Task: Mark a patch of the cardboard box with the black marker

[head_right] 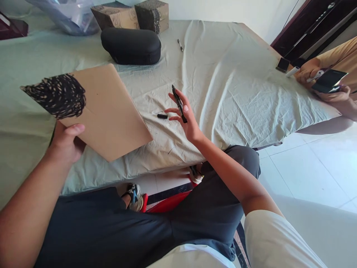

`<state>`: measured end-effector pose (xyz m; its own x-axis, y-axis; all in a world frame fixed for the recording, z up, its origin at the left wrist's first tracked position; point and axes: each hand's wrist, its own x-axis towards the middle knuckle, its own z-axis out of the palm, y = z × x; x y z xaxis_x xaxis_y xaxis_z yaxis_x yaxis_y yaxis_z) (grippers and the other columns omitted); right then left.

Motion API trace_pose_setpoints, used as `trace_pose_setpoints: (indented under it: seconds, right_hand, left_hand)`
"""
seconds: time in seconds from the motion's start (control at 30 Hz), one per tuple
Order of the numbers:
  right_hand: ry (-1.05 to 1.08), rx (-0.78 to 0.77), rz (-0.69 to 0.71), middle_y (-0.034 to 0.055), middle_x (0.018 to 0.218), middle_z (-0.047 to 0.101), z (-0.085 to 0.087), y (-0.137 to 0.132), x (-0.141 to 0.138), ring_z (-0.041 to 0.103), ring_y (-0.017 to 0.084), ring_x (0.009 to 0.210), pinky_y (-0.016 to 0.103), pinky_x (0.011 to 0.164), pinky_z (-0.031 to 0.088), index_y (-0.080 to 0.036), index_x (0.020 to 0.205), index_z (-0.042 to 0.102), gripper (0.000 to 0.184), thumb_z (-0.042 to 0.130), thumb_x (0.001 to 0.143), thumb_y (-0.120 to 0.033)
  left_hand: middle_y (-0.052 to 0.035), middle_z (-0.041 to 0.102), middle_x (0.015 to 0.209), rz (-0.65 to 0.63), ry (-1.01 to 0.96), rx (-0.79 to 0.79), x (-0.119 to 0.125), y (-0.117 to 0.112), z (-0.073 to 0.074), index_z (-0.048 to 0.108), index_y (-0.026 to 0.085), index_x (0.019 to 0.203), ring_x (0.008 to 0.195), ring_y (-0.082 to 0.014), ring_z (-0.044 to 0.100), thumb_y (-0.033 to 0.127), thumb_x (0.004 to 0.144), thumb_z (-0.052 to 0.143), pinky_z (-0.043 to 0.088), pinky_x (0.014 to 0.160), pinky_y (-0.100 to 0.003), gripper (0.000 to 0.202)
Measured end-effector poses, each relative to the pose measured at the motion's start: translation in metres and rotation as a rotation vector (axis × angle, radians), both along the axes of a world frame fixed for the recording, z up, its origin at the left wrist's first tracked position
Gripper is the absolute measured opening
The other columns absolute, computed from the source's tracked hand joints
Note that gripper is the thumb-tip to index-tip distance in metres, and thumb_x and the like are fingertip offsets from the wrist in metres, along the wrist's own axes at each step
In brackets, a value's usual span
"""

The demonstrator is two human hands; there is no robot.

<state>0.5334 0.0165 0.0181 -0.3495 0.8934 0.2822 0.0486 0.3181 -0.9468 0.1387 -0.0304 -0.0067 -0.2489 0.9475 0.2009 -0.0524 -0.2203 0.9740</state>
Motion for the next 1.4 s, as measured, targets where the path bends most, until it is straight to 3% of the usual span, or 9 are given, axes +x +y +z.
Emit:
trace_pose_setpoints:
  seconds: [0.13,0.23,0.4,0.53,0.67,0.83,1.03,1.17,1.4]
  right_hand:
    - [0.015,0.002,-0.026,0.0104,0.166,0.060,-0.006,0.005,0.002,0.078,0.023,0.110,0.039,0.083,0.066,-0.039,0.161,0.052,0.059,0.056,0.109,-0.065]
    - [0.002,-0.028,-0.086,0.0040,0.127,0.073,-0.021,0.014,-0.002,0.063,0.015,0.076,0.034,0.068,0.057,-0.036,0.140,0.054,0.040,0.068,0.103,-0.041]
    - [-0.230,-0.117,-0.265,-0.0048,0.082,0.053,-0.036,0.030,-0.009,0.048,0.016,0.070,0.033,0.067,0.042,-0.029,0.115,0.053,0.013,0.060,0.104,-0.033]
    - [-0.385,-0.136,-0.328,-0.0030,0.080,0.051,-0.031,0.038,-0.012,0.050,0.017,0.075,0.034,0.073,0.040,-0.027,0.094,0.052,0.013,0.056,0.105,-0.032]
    - [-0.690,-0.084,-0.297,0.0004,0.083,0.065,-0.027,0.043,-0.018,0.057,0.019,0.080,0.033,0.077,0.040,-0.022,0.100,0.065,0.005,0.065,0.096,-0.024]
    - [-0.929,-0.012,-0.225,0.0067,0.095,0.076,-0.032,0.045,-0.029,0.061,0.023,0.086,0.034,0.071,0.033,-0.022,0.100,0.073,0.016,0.070,0.099,-0.038]
    - [-0.951,0.022,-0.204,0.0060,0.092,0.076,-0.032,0.043,-0.031,0.059,0.021,0.082,0.034,0.068,0.029,-0.022,0.093,0.071,0.014,0.068,0.100,-0.034]
    - [-0.995,0.015,-0.209,0.0084,0.095,0.078,-0.028,0.039,-0.031,0.060,0.022,0.082,0.035,0.068,0.029,-0.021,0.096,0.073,0.014,0.069,0.100,-0.034]
    - [-0.889,0.035,-0.263,0.0159,0.117,0.082,-0.025,0.033,-0.035,0.070,0.028,0.099,0.035,0.079,0.043,-0.017,0.126,0.077,0.031,0.056,0.107,-0.027]
  left_hand:
    - [-0.0107,0.077,0.138,0.023,0.037,0.063,0.002,-0.001,-0.008,0.070,0.030,0.132,0.129,-0.0382,0.073,0.064,0.050,0.106,0.053,0.125,-0.072,0.097]
    - [-0.0093,0.076,0.140,0.019,0.113,0.120,0.004,-0.001,-0.015,0.065,0.033,0.140,0.131,-0.0359,0.073,0.064,0.051,0.107,0.053,0.126,-0.069,0.102]
    - [-0.0129,0.068,0.158,-0.060,0.269,0.121,0.004,-0.008,-0.015,0.055,0.034,0.152,0.148,-0.0405,0.066,0.064,0.059,0.107,0.044,0.134,-0.072,0.111]
    - [-0.0129,0.062,0.168,-0.070,0.338,0.089,0.007,-0.014,-0.010,0.048,0.038,0.159,0.157,-0.0427,0.060,0.067,0.067,0.102,0.038,0.137,-0.075,0.111]
    - [-0.0126,0.065,0.163,-0.069,0.341,0.071,0.007,-0.015,-0.012,0.049,0.039,0.160,0.156,-0.0431,0.060,0.069,0.067,0.102,0.039,0.136,-0.076,0.111]
    - [-0.0183,0.070,0.153,-0.058,0.346,0.032,0.012,-0.017,-0.016,0.053,0.030,0.158,0.146,-0.0471,0.066,0.081,0.059,0.102,0.045,0.129,-0.081,0.121]
    - [-0.0210,0.078,0.138,-0.103,0.348,0.014,0.021,-0.021,-0.010,0.060,0.025,0.150,0.133,-0.0486,0.075,0.081,0.053,0.105,0.059,0.117,-0.077,0.121]
    - [-0.0226,0.076,0.145,-0.114,0.355,0.044,0.021,-0.018,-0.009,0.054,0.027,0.155,0.140,-0.0503,0.073,0.082,0.053,0.105,0.057,0.119,-0.078,0.127]
    - [-0.0232,0.066,0.161,-0.197,0.407,0.012,0.013,-0.021,-0.013,0.053,0.027,0.153,0.149,-0.0464,0.067,0.076,0.062,0.105,0.053,0.126,-0.075,0.116]
